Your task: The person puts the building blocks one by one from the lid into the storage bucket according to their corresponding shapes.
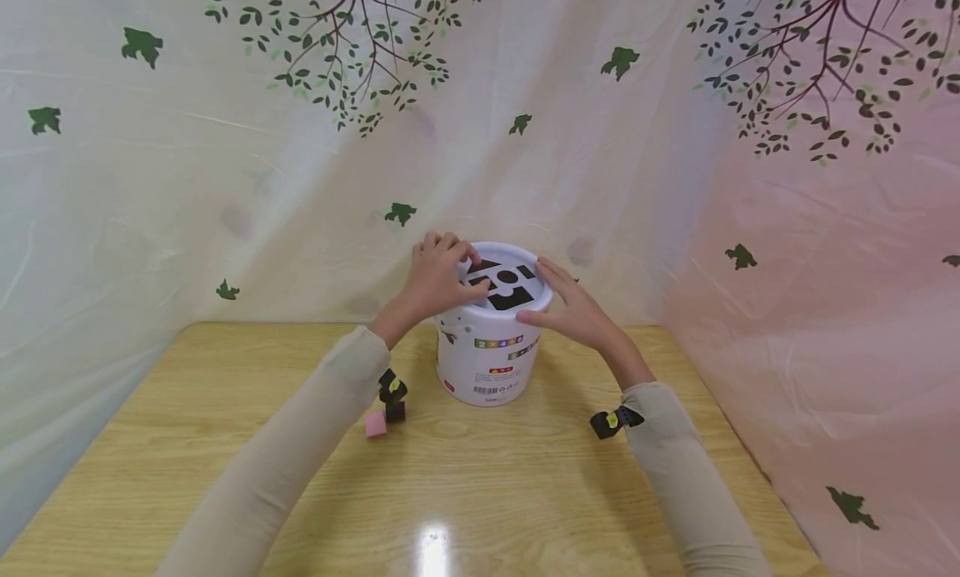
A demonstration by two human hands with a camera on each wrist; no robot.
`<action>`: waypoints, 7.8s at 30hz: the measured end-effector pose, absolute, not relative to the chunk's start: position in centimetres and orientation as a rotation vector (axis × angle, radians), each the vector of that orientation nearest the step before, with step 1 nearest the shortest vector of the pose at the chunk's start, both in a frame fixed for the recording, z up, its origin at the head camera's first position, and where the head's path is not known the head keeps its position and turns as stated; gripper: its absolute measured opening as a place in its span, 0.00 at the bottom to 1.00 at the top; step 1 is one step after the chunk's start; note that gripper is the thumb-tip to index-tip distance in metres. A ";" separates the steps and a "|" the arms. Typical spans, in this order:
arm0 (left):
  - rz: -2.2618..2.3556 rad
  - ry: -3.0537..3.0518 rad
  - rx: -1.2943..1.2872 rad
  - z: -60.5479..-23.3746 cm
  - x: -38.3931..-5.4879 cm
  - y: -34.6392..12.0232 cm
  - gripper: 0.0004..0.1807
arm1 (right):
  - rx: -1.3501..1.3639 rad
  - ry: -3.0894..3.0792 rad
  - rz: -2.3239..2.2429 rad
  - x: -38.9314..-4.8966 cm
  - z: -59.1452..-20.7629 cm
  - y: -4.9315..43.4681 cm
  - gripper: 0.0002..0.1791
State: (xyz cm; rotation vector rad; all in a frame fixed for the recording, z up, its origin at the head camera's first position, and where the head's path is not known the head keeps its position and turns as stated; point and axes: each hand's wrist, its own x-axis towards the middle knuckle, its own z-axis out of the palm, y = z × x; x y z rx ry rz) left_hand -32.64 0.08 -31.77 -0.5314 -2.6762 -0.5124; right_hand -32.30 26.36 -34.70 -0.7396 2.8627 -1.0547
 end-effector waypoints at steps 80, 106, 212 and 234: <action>-0.689 -3.053 -0.349 -47.9 -32.5 -19.9 0.34 | -0.728 2.868 -1.049 -32.2 -34.5 26.1 0.57; -0.719 -3.071 -0.353 -47.5 -31.7 -19.0 0.21 | -0.740 2.878 -1.055 -32.2 -34.5 26.2 0.56; -0.604 -2.783 -0.538 -31.4 -32.3 -0.7 0.24 | -0.732 2.871 -1.067 -32.1 -34.6 26.2 0.55; -0.860 -2.585 -0.544 -33.7 -32.2 -3.9 0.26 | -0.735 2.877 -1.069 -32.2 -34.7 26.1 0.56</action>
